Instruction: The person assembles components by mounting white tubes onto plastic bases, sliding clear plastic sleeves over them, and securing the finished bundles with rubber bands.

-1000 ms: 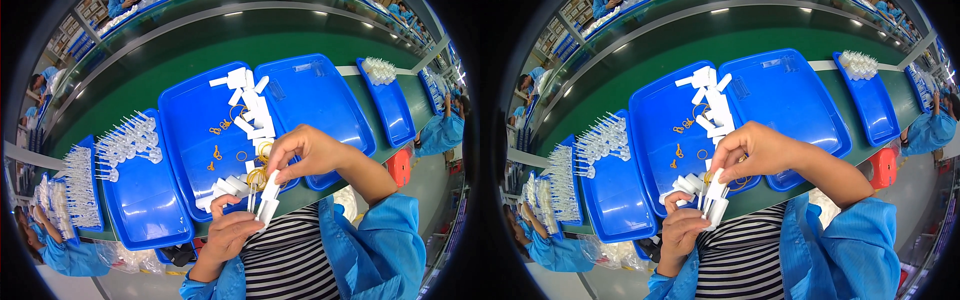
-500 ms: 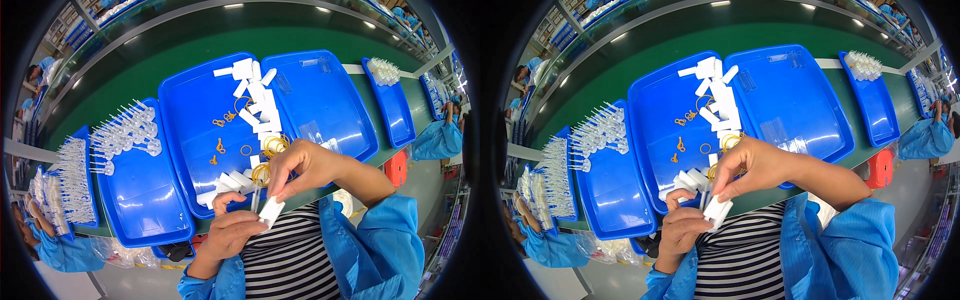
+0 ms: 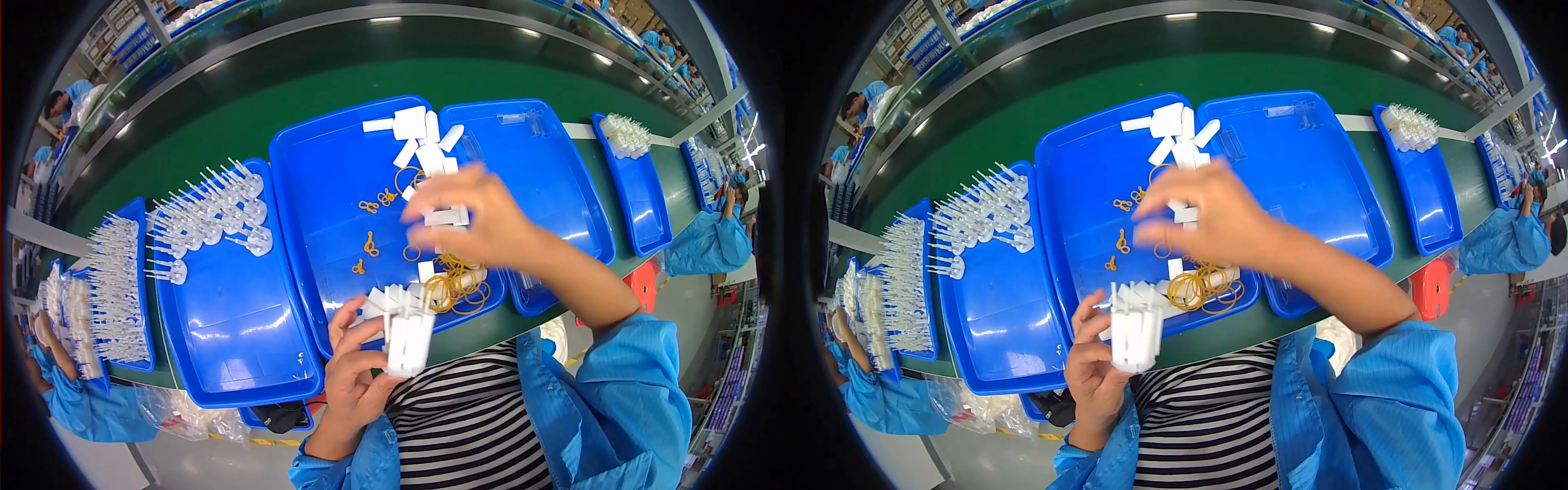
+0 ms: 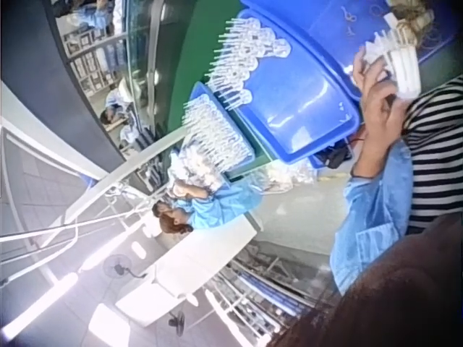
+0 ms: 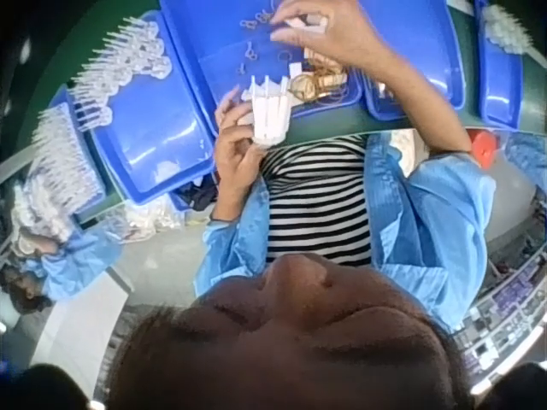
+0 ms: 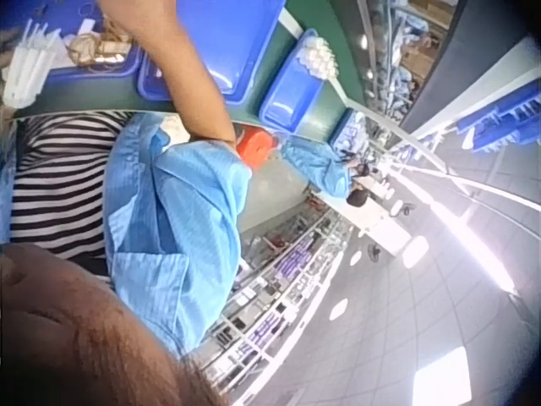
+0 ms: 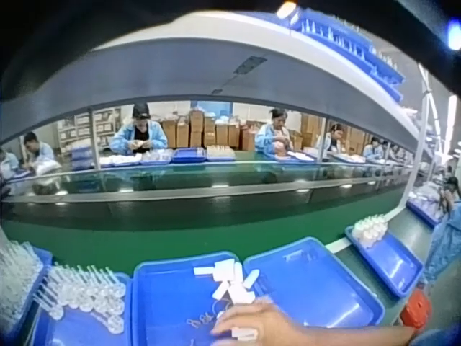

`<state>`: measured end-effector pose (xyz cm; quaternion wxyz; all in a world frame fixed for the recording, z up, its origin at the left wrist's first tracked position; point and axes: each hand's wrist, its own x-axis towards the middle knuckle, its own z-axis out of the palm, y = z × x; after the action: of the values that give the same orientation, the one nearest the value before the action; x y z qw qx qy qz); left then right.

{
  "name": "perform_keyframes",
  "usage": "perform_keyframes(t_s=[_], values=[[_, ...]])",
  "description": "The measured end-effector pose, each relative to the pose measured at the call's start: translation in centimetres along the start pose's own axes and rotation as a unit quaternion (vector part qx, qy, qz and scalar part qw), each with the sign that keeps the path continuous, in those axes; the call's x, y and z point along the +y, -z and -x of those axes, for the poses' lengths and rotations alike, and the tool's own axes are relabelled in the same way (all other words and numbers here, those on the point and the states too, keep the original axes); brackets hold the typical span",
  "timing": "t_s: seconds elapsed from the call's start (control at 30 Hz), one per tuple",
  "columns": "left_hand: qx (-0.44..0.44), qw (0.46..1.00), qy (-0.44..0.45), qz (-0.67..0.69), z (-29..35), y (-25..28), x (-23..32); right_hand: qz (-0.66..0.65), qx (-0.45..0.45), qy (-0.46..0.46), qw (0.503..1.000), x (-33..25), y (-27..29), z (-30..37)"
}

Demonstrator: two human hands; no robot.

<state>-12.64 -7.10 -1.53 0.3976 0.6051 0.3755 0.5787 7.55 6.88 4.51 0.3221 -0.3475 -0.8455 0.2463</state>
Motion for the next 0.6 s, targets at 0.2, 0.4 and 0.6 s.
perform_keyframes(t_s=[0.2,0.4,0.6], values=[[0.016,1.000,-0.014,-0.015,-0.1,0.4,0.7,0.329,-0.106,-0.101,0.933,3.4,-2.4,-2.4],[0.009,0.994,-0.020,-0.110,0.0,1.3,1.1,0.300,-0.183,0.011,0.936,2.1,-3.1,-1.7],[-0.010,0.992,-0.033,-0.121,-0.5,0.7,1.3,0.173,-0.107,0.083,0.976,0.9,-2.0,0.0]])
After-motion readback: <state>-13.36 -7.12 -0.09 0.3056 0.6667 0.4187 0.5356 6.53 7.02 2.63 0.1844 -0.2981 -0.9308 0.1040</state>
